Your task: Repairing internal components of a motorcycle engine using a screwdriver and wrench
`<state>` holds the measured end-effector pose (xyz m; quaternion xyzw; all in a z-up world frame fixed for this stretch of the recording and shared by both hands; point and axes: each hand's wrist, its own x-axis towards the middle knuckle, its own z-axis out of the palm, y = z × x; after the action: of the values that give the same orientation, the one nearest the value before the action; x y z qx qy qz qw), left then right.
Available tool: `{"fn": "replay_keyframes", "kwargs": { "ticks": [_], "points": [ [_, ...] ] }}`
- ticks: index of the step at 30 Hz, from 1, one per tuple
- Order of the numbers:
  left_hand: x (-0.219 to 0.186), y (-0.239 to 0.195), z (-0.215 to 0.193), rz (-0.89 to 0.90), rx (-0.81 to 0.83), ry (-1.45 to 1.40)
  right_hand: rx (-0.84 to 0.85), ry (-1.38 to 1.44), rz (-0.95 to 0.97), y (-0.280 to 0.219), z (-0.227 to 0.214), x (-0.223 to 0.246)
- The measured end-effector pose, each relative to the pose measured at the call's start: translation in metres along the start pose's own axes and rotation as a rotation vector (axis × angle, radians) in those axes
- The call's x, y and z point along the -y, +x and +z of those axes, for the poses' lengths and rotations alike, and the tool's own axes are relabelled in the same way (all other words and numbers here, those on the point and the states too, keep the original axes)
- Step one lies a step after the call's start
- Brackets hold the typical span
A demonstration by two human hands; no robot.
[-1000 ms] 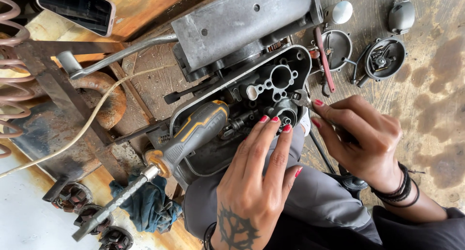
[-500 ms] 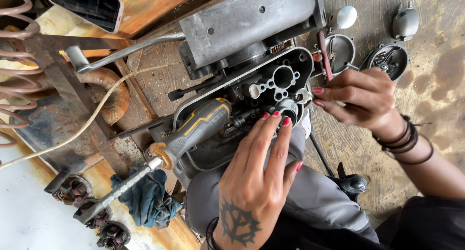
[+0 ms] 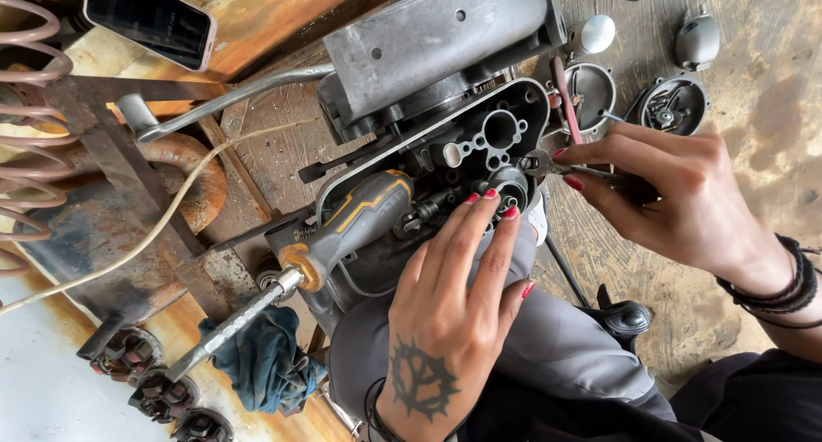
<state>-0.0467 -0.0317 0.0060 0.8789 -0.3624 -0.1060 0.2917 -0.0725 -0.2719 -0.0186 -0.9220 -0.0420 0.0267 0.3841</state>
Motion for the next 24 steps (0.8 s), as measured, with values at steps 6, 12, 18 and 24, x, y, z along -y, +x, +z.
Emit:
{"fn": "replay_keyframes", "kwargs": {
  "ticks": [6,12,18,24],
  "points": [
    [-0.001,-0.001,0.002,0.021,-0.021,0.072,-0.004,-0.084,0.024,-0.009,0.01,0.015],
    [-0.004,0.002,0.001,0.019,-0.072,0.082,-0.065,-0.092,-0.052,-0.009,0.019,0.012],
    [-0.006,0.003,0.003,0.015,-0.068,0.095,0.01,0.089,-0.23,0.009,0.008,-0.028],
    [-0.007,0.003,0.003,0.005,-0.049,0.108,-0.012,-0.014,-0.421,0.008,0.012,-0.056]
  ]
}}
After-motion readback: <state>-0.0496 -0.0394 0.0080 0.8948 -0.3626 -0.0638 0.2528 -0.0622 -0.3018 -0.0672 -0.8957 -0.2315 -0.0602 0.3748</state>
